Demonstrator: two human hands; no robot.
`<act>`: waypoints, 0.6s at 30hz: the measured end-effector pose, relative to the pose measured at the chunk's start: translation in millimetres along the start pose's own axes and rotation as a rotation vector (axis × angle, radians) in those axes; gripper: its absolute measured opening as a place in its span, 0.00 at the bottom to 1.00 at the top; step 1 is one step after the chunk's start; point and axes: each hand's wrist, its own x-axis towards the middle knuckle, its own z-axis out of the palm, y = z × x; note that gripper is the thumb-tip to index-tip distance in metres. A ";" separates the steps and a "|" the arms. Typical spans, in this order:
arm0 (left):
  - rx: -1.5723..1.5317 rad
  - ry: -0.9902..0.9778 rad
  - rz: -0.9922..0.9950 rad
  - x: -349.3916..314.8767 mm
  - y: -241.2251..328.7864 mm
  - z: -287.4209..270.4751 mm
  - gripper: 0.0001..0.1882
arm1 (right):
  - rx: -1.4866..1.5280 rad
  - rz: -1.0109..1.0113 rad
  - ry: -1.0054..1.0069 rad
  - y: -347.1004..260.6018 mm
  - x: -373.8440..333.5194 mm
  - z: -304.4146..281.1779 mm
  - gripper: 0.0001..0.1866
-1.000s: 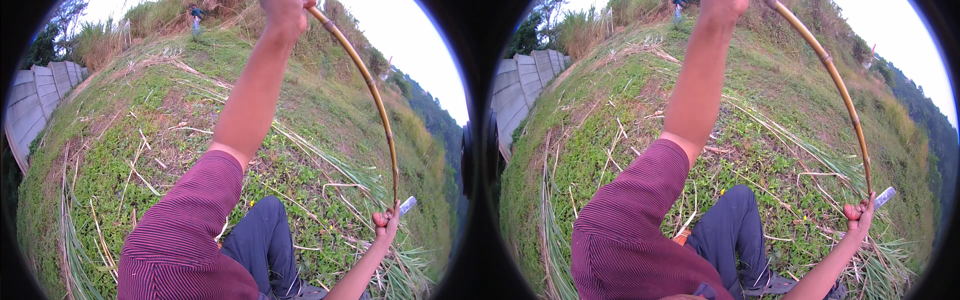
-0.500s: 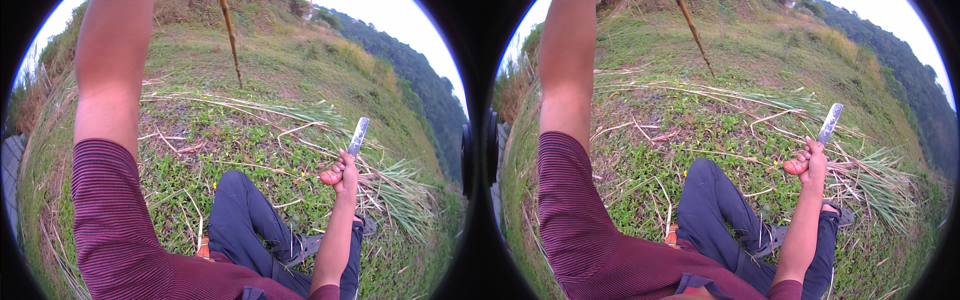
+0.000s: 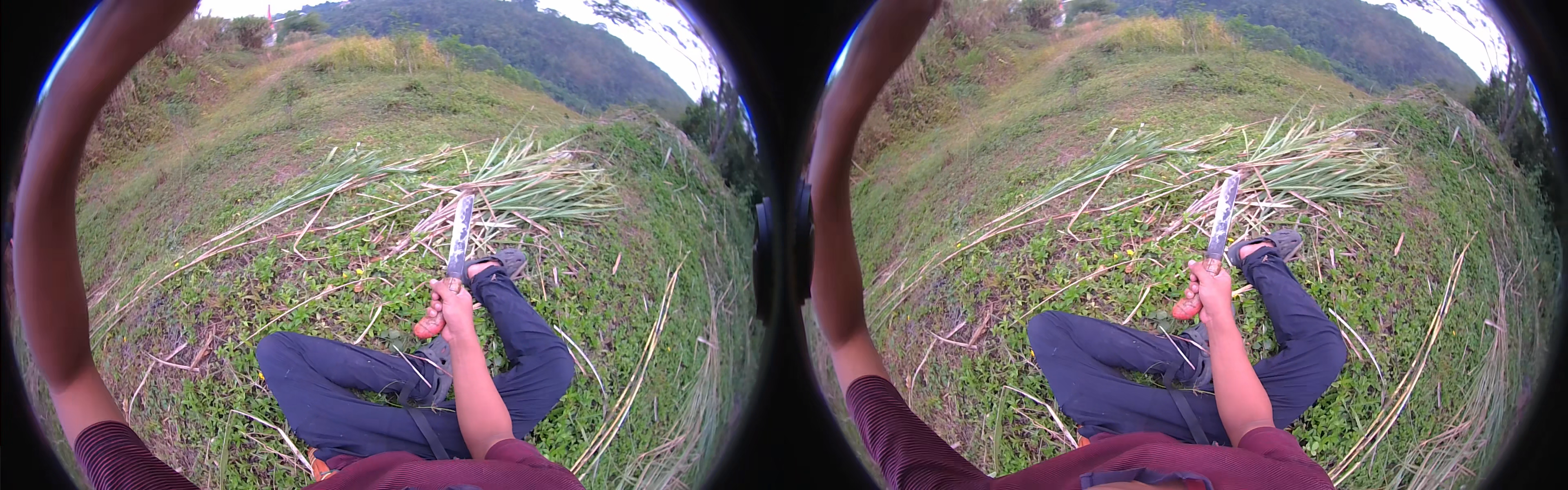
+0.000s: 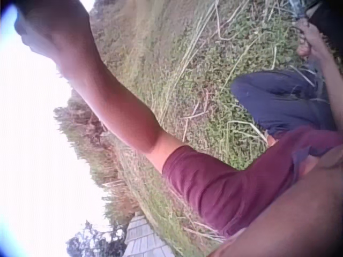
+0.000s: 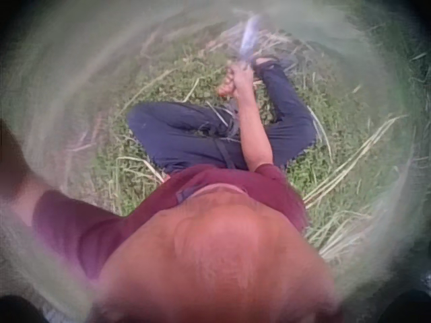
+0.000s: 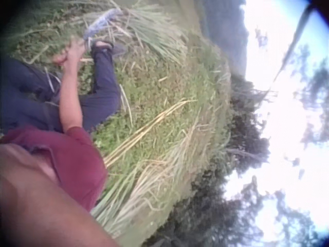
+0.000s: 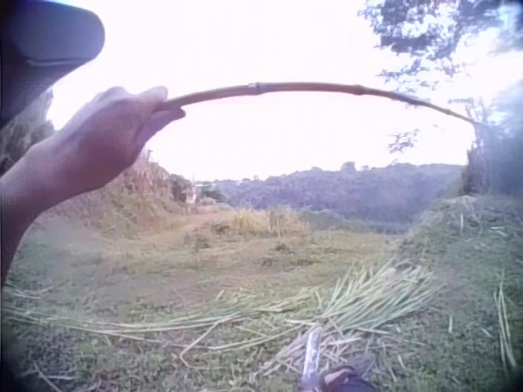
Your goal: The person sits on the ground and uses a machete to strip and cut long, thin sticks. They repeatedly scrape the surface of the sticks with the blade and chop them into shorter segments, discarding the pieces onto the surrounding grass.
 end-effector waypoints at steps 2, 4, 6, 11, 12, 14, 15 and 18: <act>-0.160 -0.113 -0.178 -25.2 110.0 50.6 0.20 | -0.076 -0.078 0.182 -9.0 -5.1 -74.0 0.10; -0.019 -0.461 -0.221 -76.1 149.4 58.3 0.22 | -0.147 -0.075 0.225 15.3 -6.3 -89.4 0.08; -0.387 -0.763 -0.505 -133.9 191.2 86.1 0.19 | -0.116 -0.024 0.305 26.3 4.7 -110.0 0.08; -0.472 -0.876 -0.791 -351.5 237.5 78.8 0.30 | -0.160 0.030 0.457 44.9 28.2 -130.7 0.07; -0.633 -0.957 -0.992 -351.0 252.6 57.3 0.33 | -0.167 0.051 0.500 43.1 26.7 -124.4 0.06; -0.738 -1.081 -1.067 -366.6 287.0 29.8 0.34 | -0.090 -0.036 0.578 64.0 46.4 -137.0 0.05; -0.775 -1.192 -1.088 -364.1 296.6 15.4 0.35 | -0.067 -0.058 0.607 73.0 52.1 -139.5 0.07; -0.946 -1.377 -1.164 -365.1 309.4 -12.4 0.38 | 0.105 -0.107 0.533 75.2 55.2 -139.1 0.17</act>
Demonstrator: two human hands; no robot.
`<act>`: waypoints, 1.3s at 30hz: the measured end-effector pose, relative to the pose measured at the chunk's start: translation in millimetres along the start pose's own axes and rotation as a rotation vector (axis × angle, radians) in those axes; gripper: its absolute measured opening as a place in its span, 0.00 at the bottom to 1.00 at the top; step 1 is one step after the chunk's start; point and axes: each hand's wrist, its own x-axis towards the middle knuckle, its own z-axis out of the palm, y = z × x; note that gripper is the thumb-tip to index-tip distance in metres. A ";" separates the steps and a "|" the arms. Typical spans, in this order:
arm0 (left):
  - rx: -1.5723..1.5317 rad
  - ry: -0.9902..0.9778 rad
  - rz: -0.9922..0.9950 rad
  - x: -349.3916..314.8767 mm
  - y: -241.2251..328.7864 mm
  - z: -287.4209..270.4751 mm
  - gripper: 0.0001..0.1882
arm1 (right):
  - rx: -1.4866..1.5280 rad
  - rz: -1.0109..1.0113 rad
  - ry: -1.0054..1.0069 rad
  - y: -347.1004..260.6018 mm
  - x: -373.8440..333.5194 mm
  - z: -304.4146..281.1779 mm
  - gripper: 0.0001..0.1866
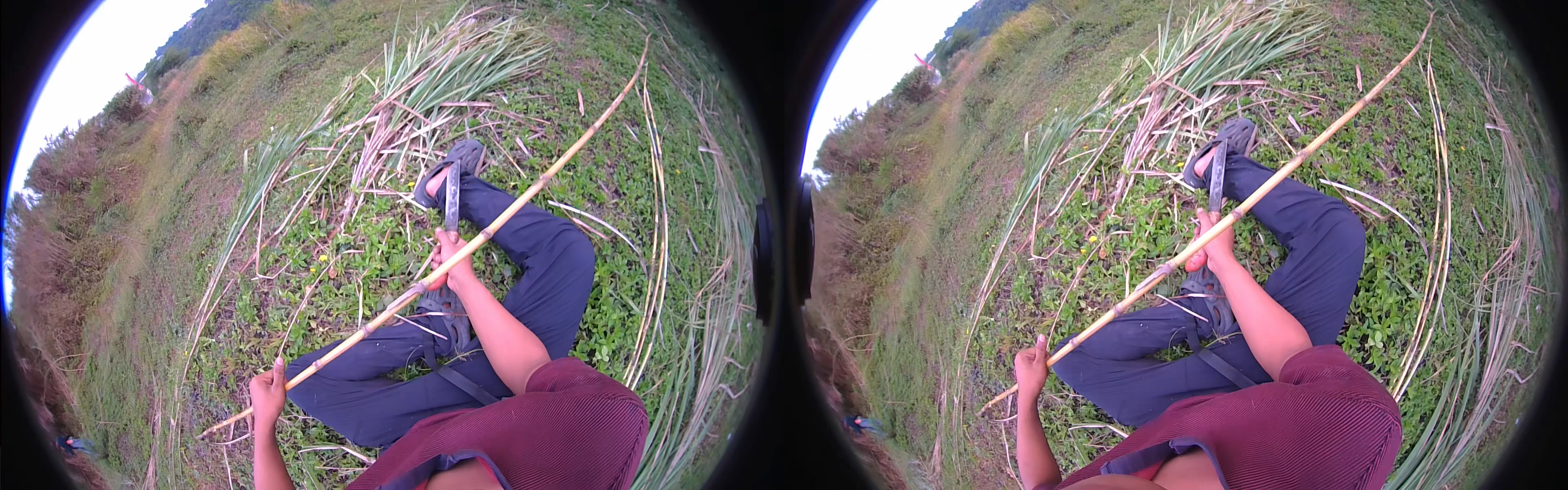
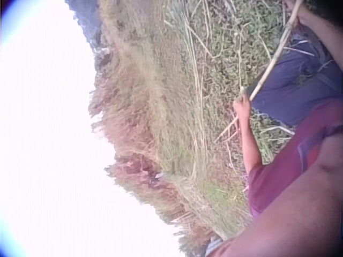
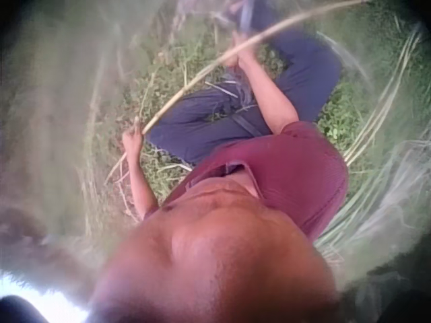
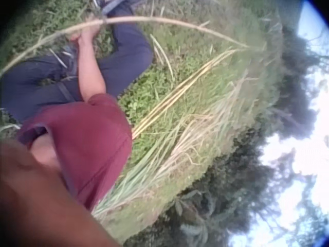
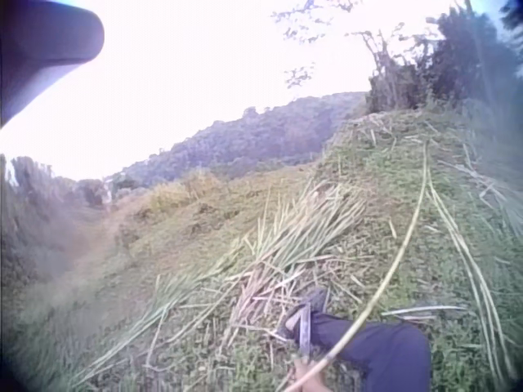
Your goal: The person sits on the ground and uses a machete to strip and cut long, thin sticks. They repeatedly scrape the surface of the sticks with the blade and chop them into shorter segments, discarding the pieces onto the surrounding grass.
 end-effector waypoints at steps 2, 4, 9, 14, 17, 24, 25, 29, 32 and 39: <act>0.096 0.101 0.012 -2.9 7.3 -7.4 0.37 | 0.179 0.123 -0.043 -21.0 -6.4 3.6 0.22; 0.209 0.225 0.077 -8.3 16.7 -11.3 0.36 | 0.308 0.240 -0.046 -45.6 -13.8 -2.4 0.26; -0.027 0.544 0.101 -14.0 -41.0 -35.1 0.34 | 0.434 0.280 -0.203 -54.7 -20.8 -2.5 0.21; 0.135 0.944 0.099 -22.3 -121.9 -46.9 0.34 | 0.423 0.193 -0.232 -89.8 -17.4 -14.9 0.19; 0.150 0.918 -0.003 -42.8 -151.6 -65.2 0.31 | 0.557 0.120 -0.278 -99.1 -3.9 -47.4 0.15; 0.261 0.930 -0.024 -103.9 -258.2 -50.5 0.32 | 0.653 0.138 -0.114 -117.9 3.3 -53.4 0.14; 0.248 0.957 0.003 -109.4 -257.0 -47.6 0.30 | 0.516 0.121 -0.073 -108.4 -1.7 -39.7 0.15; 0.282 0.937 -0.047 -141.7 -224.0 -52.3 0.25 | 0.391 0.155 -0.187 -108.2 12.9 -66.9 0.14; 0.322 1.029 -0.016 -173.6 -213.8 -69.5 0.22 | 0.379 0.130 -0.133 -113.5 22.4 -56.7 0.17; 0.221 1.146 -0.085 -227.3 -192.3 -76.2 0.20 | 0.040 0.078 -0.311 -127.5 -13.8 51.2 0.19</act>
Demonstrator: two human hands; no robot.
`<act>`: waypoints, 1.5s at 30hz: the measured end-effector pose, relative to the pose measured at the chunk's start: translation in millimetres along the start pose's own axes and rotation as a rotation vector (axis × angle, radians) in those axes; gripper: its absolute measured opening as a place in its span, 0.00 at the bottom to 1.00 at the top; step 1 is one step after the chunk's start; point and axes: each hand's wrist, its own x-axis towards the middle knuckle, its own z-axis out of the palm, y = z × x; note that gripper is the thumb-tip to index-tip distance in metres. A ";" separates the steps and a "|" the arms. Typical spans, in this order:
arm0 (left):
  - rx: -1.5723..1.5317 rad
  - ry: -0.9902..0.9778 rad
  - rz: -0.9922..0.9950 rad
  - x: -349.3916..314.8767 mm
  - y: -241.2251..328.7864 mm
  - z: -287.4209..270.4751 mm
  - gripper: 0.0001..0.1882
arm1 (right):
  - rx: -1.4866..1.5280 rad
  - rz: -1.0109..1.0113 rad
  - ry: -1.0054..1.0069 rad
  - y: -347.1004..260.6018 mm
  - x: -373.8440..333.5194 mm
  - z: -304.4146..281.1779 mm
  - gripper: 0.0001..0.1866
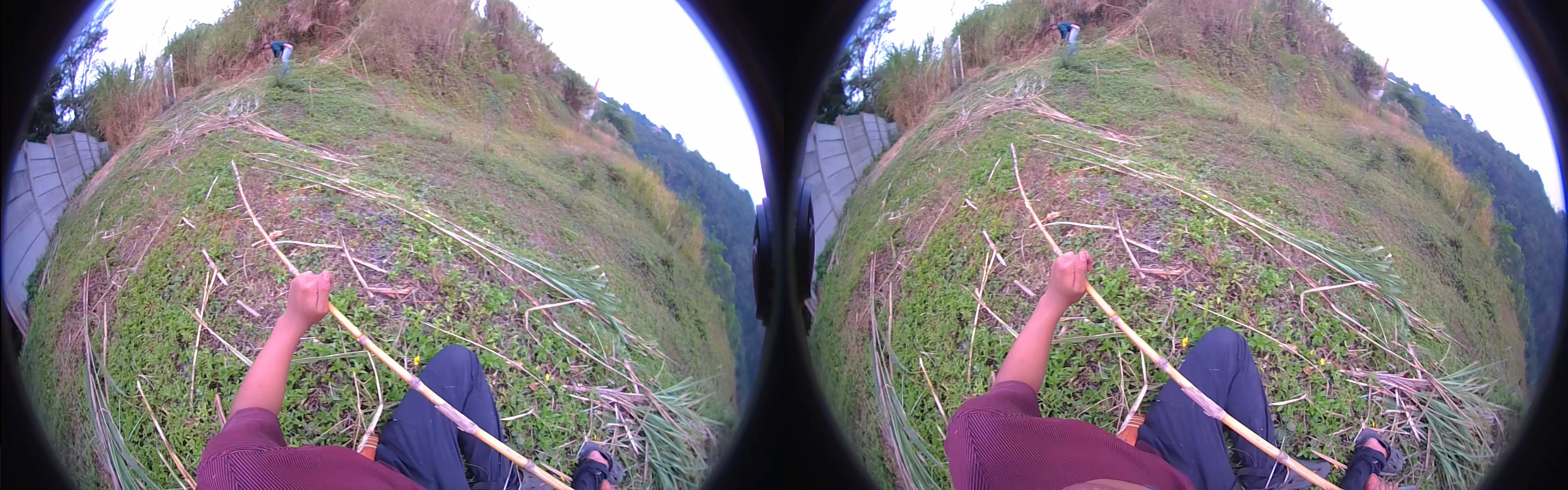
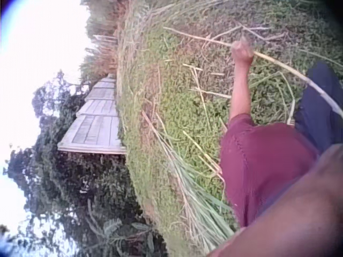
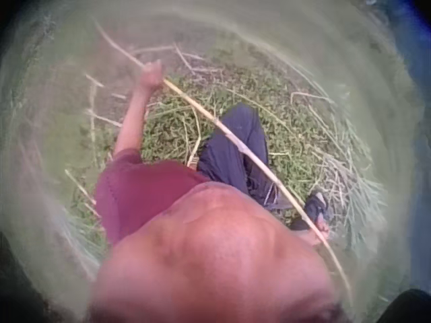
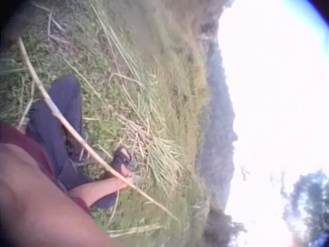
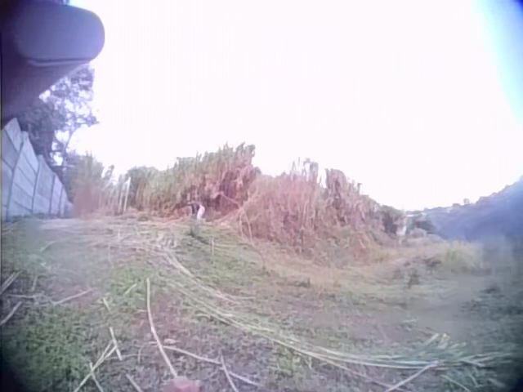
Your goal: The person sits on the ground and uses a machete to strip and cut long, thin sticks. They repeatedly scrape the surface of the sticks with the blade and chop them into shorter segments, discarding the pieces onto the surrounding grass.
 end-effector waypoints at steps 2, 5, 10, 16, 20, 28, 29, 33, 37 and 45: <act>0.018 0.085 0.000 -0.4 -2.9 -36.7 0.20 | -0.057 0.009 -0.052 8.9 -14.2 34.7 0.19; 0.044 0.148 -0.084 -27.7 -20.8 -78.0 0.21 | -0.109 0.007 -0.127 12.6 -34.8 70.6 0.19; 0.134 0.251 -0.227 -82.9 -50.1 -116.1 0.22 | -0.166 -0.075 -0.218 7.1 -60.8 110.1 0.19; 0.210 0.364 -0.309 -113.9 -52.1 -164.9 0.22 | -0.256 -0.120 -0.303 40.6 -105.6 151.4 0.19; 0.263 0.434 -0.354 -124.0 -49.5 -199.7 0.22 | -0.315 -0.189 -0.370 53.2 -117.9 167.1 0.19; 0.395 0.435 -0.245 -88.5 -66.3 -232.3 0.22 | -0.161 0.366 -0.414 61.1 -28.9 196.5 0.19; 0.442 0.431 -0.219 -83.8 -72.0 -236.3 0.22 | -0.200 0.376 -0.389 78.1 -64.8 203.5 0.19; 0.550 0.311 -0.241 -57.2 -98.2 -215.5 0.21 | -0.549 0.445 -0.476 115.0 -40.0 181.5 0.15; 0.750 0.037 -0.261 -40.7 -147.7 -196.4 0.23 | -0.524 0.428 -0.191 167.0 18.5 134.2 0.15; 0.785 -0.288 -0.364 -17.0 -152.6 -53.0 0.13 | -0.167 0.181 0.051 95.0 109.3 10.9 0.10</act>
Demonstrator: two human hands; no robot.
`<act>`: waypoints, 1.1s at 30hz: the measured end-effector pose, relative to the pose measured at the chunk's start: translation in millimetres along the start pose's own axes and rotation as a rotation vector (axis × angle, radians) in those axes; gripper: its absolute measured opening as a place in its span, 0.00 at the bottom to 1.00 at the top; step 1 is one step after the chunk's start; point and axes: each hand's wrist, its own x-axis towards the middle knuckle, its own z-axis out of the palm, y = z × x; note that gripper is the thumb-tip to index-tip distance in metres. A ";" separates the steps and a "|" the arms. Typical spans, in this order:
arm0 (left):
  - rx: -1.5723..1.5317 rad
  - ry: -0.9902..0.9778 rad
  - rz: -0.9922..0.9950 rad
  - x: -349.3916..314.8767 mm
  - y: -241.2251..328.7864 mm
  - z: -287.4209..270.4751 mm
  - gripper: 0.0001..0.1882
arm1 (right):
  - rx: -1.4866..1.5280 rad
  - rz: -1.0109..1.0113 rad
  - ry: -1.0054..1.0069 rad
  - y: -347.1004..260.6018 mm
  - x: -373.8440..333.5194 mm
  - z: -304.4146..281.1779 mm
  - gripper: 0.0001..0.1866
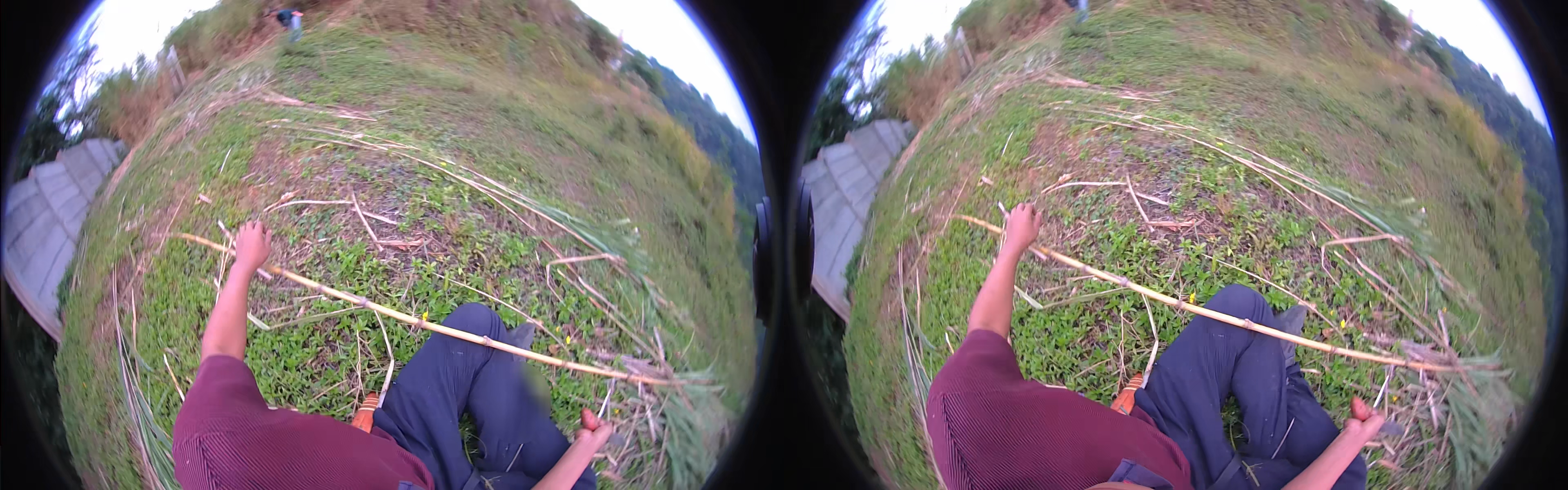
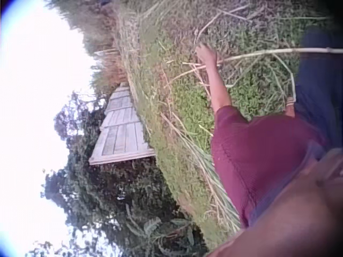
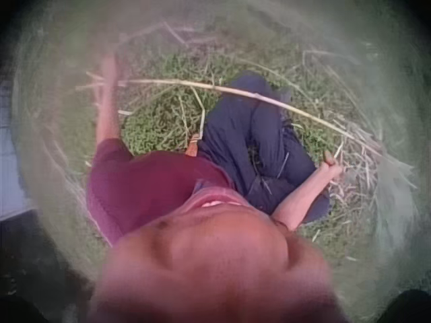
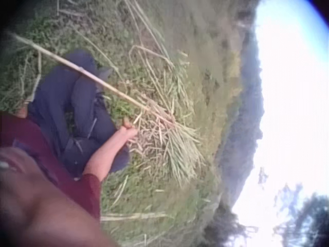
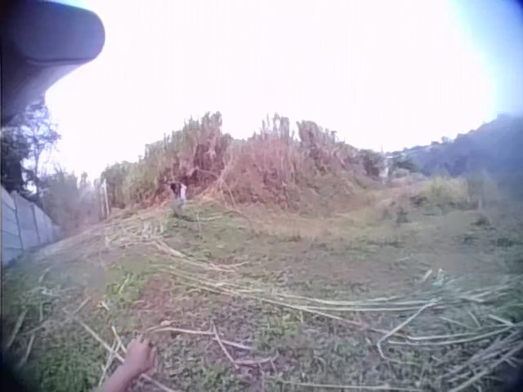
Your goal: The person sits on the ground and uses a machete to strip and cut long, thin sticks. They repeatedly scrape the surface of the sticks with the blade and chop them into shorter segments, discarding the pieces onto the surrounding grass.
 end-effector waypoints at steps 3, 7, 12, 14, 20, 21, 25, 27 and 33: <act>-0.475 0.099 0.233 -35.9 154.0 -38.2 0.07 | 0.100 -0.093 0.010 -5.8 -43.6 24.8 0.10; -0.954 0.057 0.568 -134.2 386.5 -118.2 0.10 | 0.236 -0.219 0.068 -6.6 -74.6 65.9 0.10; -0.899 -0.264 0.924 -214.1 574.8 -138.2 0.23 | 0.037 -0.214 0.010 -4.1 -82.5 45.0 0.16; -0.770 -0.530 0.925 -226.9 605.1 -111.6 0.25 | -0.054 -0.226 -0.015 -0.4 -85.5 46.2 0.15; -0.960 -1.380 0.791 -256.1 610.9 -58.3 0.19 | -0.271 -0.177 -0.109 19.5 -85.8 61.3 0.13; -0.945 -1.352 0.797 -259.9 606.6 -49.3 0.19 | -0.314 -0.163 -0.127 25.1 -84.2 61.0 0.14; -0.878 -1.261 0.811 -241.2 591.5 -74.1 0.23 | -0.535 -0.216 -0.138 32.1 -78.4 54.3 0.18; -0.870 -1.182 0.851 -228.6 581.2 -73.4 0.24 | -0.738 -0.343 -0.123 37.3 -68.6 48.5 0.20; -0.609 -0.690 0.874 -175.9 538.0 -105.8 0.21 | -1.020 -0.530 -0.202 29.2 -98.0 59.6 0.24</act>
